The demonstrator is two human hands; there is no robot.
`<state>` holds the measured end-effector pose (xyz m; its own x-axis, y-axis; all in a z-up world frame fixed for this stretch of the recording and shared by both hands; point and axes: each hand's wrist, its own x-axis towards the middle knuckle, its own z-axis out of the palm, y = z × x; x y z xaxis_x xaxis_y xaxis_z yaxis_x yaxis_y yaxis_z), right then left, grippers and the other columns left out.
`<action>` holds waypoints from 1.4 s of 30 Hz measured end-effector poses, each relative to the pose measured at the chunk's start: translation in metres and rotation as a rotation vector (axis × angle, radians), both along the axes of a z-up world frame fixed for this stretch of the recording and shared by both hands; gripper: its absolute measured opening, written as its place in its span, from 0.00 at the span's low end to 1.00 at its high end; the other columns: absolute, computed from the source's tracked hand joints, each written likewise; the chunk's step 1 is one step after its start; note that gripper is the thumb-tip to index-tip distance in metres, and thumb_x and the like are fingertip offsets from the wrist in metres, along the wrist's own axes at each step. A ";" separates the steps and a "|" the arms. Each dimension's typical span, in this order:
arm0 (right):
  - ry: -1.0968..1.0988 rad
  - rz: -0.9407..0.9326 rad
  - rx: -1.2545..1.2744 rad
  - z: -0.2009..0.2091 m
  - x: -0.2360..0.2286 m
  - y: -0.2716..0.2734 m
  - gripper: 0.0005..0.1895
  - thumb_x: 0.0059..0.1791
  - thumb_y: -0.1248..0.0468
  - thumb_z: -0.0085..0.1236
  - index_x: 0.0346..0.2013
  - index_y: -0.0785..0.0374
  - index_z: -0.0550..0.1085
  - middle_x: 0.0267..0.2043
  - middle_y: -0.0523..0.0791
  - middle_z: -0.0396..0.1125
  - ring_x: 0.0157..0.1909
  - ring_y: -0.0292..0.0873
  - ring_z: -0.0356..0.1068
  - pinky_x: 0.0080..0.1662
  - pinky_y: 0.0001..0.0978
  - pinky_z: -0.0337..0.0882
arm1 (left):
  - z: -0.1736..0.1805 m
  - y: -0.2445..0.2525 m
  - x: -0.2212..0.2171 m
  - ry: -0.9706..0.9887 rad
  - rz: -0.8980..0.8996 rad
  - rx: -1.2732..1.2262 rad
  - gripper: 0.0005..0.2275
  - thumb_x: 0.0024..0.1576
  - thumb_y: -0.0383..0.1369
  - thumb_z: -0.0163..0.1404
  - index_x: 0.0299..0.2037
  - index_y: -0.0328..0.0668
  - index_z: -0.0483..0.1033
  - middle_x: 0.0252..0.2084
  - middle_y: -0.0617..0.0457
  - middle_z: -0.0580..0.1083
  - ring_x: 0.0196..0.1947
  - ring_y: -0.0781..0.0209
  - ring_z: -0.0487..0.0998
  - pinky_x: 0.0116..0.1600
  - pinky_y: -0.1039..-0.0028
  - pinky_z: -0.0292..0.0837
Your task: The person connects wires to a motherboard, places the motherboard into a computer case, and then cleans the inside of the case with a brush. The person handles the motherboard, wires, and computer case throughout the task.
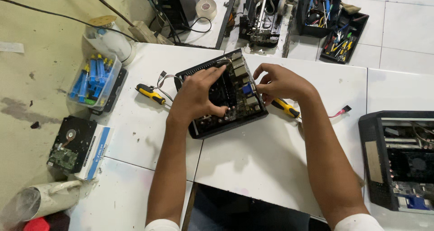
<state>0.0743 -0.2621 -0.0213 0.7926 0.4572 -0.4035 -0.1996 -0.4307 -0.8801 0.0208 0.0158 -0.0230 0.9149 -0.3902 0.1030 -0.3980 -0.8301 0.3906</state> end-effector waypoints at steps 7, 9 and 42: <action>0.020 0.028 0.026 -0.007 0.002 -0.003 0.26 0.50 0.71 0.63 0.62 0.75 0.69 0.38 0.66 0.72 0.33 0.58 0.78 0.38 0.51 0.84 | 0.005 -0.010 -0.007 0.022 0.070 0.130 0.44 0.35 0.53 0.68 0.69 0.61 0.74 0.64 0.52 0.73 0.62 0.41 0.75 0.51 0.50 0.73; 0.069 0.025 0.021 -0.002 0.001 -0.006 0.25 0.51 0.72 0.61 0.63 0.76 0.70 0.38 0.65 0.72 0.34 0.58 0.78 0.40 0.50 0.84 | 0.009 -0.013 -0.008 0.057 0.096 0.150 0.43 0.35 0.53 0.69 0.68 0.62 0.76 0.64 0.53 0.72 0.63 0.40 0.73 0.52 0.51 0.72; -0.112 -0.053 -0.034 0.012 -0.003 0.004 0.18 0.49 0.71 0.68 0.54 0.74 0.79 0.37 0.64 0.77 0.35 0.59 0.82 0.43 0.50 0.84 | -0.024 -0.033 -0.001 0.090 0.099 0.259 0.41 0.31 0.55 0.70 0.62 0.56 0.81 0.60 0.48 0.74 0.58 0.35 0.76 0.52 0.49 0.74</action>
